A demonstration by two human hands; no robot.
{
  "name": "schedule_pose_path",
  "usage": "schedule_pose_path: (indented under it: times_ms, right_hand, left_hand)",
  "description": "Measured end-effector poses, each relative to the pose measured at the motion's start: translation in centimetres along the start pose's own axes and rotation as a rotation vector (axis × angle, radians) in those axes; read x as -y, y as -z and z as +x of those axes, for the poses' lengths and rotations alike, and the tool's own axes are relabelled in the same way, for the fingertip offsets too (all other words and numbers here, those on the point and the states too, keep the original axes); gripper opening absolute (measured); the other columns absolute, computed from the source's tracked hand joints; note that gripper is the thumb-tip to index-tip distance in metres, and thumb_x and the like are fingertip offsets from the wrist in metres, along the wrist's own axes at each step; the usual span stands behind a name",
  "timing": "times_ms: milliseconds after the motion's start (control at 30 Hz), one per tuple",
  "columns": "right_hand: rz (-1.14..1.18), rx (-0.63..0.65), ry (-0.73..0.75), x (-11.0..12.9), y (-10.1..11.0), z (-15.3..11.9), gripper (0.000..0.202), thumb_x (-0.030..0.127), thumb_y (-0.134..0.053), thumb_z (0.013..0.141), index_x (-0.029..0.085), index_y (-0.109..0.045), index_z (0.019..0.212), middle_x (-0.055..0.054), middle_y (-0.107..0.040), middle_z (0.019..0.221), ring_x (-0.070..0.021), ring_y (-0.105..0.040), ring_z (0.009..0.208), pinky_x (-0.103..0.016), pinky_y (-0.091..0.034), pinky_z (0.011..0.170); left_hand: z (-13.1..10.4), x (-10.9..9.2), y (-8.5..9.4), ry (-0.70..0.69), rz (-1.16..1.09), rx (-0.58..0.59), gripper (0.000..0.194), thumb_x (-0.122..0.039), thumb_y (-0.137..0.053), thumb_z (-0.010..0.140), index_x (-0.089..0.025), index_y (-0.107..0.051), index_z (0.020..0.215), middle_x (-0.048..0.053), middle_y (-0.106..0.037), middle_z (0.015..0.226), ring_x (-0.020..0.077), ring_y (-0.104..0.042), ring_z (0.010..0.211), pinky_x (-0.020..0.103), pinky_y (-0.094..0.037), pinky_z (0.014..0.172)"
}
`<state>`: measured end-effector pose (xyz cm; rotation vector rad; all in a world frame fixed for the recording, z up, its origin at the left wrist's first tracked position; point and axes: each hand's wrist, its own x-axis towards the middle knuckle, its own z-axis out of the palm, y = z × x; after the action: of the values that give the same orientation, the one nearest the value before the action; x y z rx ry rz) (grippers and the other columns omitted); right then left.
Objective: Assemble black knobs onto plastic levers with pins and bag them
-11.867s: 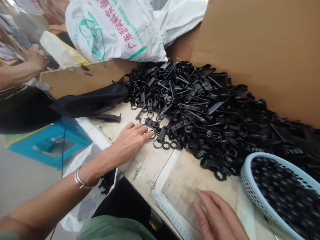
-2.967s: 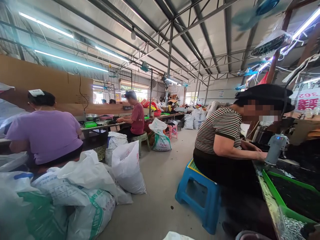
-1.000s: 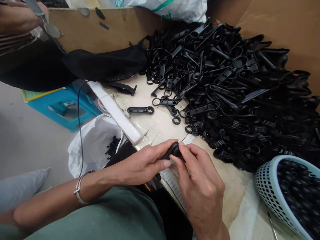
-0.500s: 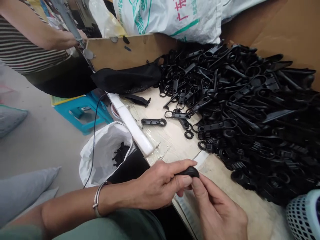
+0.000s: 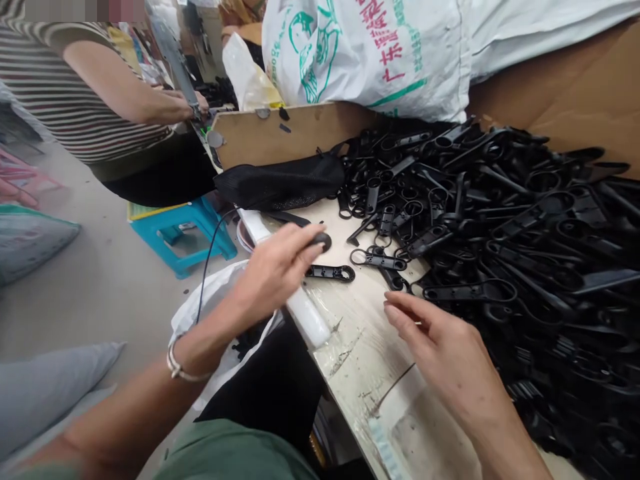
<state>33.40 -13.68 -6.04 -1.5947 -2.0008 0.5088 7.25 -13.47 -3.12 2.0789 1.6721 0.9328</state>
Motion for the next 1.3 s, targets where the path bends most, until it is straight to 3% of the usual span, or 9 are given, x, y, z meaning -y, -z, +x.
schedule_pose_path:
  times_ms: [133,267,367,533,733,867,1000,1100,1300]
  right_hand:
    - [-0.180,-0.033,0.010,-1.0,-0.1,2.3,0.038,0.053,-0.055,0.090,0.025,-0.077,0.104,-0.003,-0.075,0.086,-0.0225,-0.072,0.075,-0.034,-0.058,0.068]
    - [-0.337,-0.072,0.072,-0.7,-0.5,4.6,0.032,0.041,-0.050,0.091,0.023,-0.076,0.102,-0.007,-0.073,0.109,-0.0267,-0.068,0.091,-0.042,-0.053,0.078]
    - [-0.425,-0.034,0.102,-0.3,-1.5,6.0,0.027,0.036,-0.055,0.089,0.024,-0.074,0.104,-0.007,-0.069,0.119,-0.0295,-0.062,0.102,-0.041,-0.048,0.071]
    - [-0.445,0.020,0.109,0.6,-2.8,7.7,0.020,0.027,-0.057,0.088,0.025,-0.074,0.099,-0.006,-0.069,0.111,-0.0289,-0.055,0.109,-0.035,-0.041,0.064]
    - [-0.221,-0.153,-0.073,0.4,1.2,5.2,0.023,0.035,-0.059,0.087,0.022,-0.074,0.099,-0.008,-0.071,0.104,-0.0263,-0.062,0.099,-0.038,-0.049,0.078]
    - [0.058,-0.080,-0.192,0.4,2.6,0.0,0.048,0.060,-0.061,0.085,0.018,-0.073,0.103,-0.007,-0.070,0.079,-0.0192,-0.062,0.065,-0.031,-0.050,0.057]
    - [0.339,0.225,-0.241,1.3,1.7,-3.2,0.050,0.064,-0.061,0.084,0.016,-0.073,0.089,-0.007,-0.070,0.074,-0.0172,-0.061,0.059,-0.030,-0.051,0.055]
    - [0.116,0.194,-0.219,1.2,1.6,-2.9,0.044,0.058,-0.056,0.088,0.018,-0.076,0.088,-0.008,-0.072,0.081,-0.0207,-0.066,0.070,-0.031,-0.053,0.062]
    - [-0.207,0.028,-0.191,0.4,0.0,-0.4,0.025,0.033,-0.057,0.085,0.022,-0.074,0.100,-0.012,-0.069,0.116,-0.0254,-0.064,0.087,-0.036,-0.044,0.072]
  left_hand:
    - [5.0,3.3,-0.3,0.016,0.044,0.171,0.031,-0.030,-0.041,0.103,-0.018,-0.064,0.120,0.008,-0.068,0.098,0.0237,-0.063,0.097,0.032,-0.044,0.085]
    - [7.4,4.0,-2.1,0.003,0.053,0.327,0.027,-0.030,-0.049,0.097,-0.018,-0.069,0.110,0.008,-0.070,0.093,0.0236,-0.065,0.092,0.029,-0.044,0.077]
    - [7.3,3.5,-2.6,-0.006,0.075,0.391,0.029,-0.033,-0.048,0.097,-0.019,-0.072,0.091,0.007,-0.071,0.085,0.0227,-0.066,0.085,0.028,-0.042,0.072]
    - [5.8,3.1,-2.4,-0.006,0.111,0.331,0.028,-0.031,-0.048,0.098,-0.020,-0.074,0.098,0.009,-0.073,0.101,0.0273,-0.067,0.100,0.032,-0.043,0.079]
    - [3.9,1.9,-1.9,-0.017,0.040,0.248,0.027,-0.027,-0.050,0.100,-0.018,-0.074,0.108,0.010,-0.075,0.103,0.0281,-0.068,0.103,0.037,-0.046,0.089]
    - [0.6,-1.2,-3.7,-0.045,-0.474,0.175,0.042,-0.039,-0.056,0.101,-0.018,-0.060,0.137,0.011,-0.068,0.132,0.0219,-0.064,0.120,0.034,-0.048,0.101]
    - [-2.6,-3.8,-6.9,0.188,-1.216,0.378,0.041,-0.041,-0.071,0.090,-0.015,-0.070,0.121,0.010,-0.073,0.107,0.0203,-0.069,0.097,0.031,-0.054,0.085]
    - [-3.5,-4.7,-7.6,0.344,-1.300,0.373,0.032,-0.037,-0.069,0.090,-0.012,-0.072,0.111,0.006,-0.071,0.090,0.0154,-0.067,0.079,0.028,-0.054,0.073]
    - [-4.1,-5.6,-5.5,0.585,-1.401,0.405,0.020,-0.023,-0.063,0.093,-0.013,-0.070,0.109,0.008,-0.072,0.098,0.0148,-0.070,0.080,0.026,-0.054,0.072]
